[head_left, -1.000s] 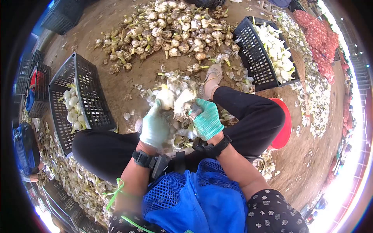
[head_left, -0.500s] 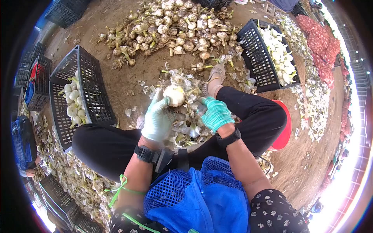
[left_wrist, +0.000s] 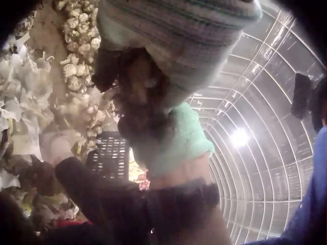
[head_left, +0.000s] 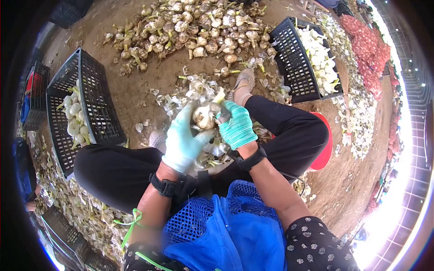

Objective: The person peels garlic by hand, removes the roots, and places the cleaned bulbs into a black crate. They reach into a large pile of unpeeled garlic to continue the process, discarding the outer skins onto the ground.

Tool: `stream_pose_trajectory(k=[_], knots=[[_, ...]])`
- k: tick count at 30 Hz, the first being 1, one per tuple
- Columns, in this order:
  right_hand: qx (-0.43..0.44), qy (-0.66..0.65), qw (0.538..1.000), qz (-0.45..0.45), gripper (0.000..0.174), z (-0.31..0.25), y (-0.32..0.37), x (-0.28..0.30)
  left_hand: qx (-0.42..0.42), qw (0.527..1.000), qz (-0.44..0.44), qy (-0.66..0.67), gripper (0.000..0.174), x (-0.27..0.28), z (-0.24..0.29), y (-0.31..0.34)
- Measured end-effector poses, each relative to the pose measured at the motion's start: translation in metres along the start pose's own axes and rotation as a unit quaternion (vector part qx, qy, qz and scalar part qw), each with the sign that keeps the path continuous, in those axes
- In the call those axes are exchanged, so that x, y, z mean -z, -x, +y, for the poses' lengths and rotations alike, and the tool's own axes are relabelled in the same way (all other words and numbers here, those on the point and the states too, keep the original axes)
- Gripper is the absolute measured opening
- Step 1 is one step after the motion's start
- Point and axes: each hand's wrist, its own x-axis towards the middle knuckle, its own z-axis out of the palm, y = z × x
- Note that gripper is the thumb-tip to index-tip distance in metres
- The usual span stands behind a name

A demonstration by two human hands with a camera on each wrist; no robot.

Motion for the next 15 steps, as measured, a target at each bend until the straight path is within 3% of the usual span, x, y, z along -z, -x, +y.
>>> stream_pose_trajectory(k=[1, 6, 9, 11, 15], knots=[[0.006, 0.022, 1.000, -0.006, 0.024, 0.004, 0.001, -0.003, -0.086, 0.993, 0.028, -0.070, 0.062, -0.001, -0.006, 0.000], [0.009, 0.010, 1.000, -0.026, 0.028, 0.005, 0.003, -0.003, -0.073, 0.996, 0.010, -0.050, 0.060, 0.001, -0.008, 0.003], [-0.038, -0.033, 0.997, -0.060, 0.031, 0.007, 0.005, -0.002, -0.048, 0.999, -0.015, 0.010, 0.063, 0.004, -0.009, 0.003], [0.030, 0.005, 0.998, -0.063, 0.029, 0.013, 0.004, 0.000, 0.071, 0.959, -0.049, 0.269, 0.064, 0.005, -0.003, 0.003], [0.019, -0.022, 0.998, -0.064, 0.025, 0.014, 0.004, 0.003, 0.105, 0.944, -0.057, 0.308, 0.061, 0.008, 0.003, 0.005]])
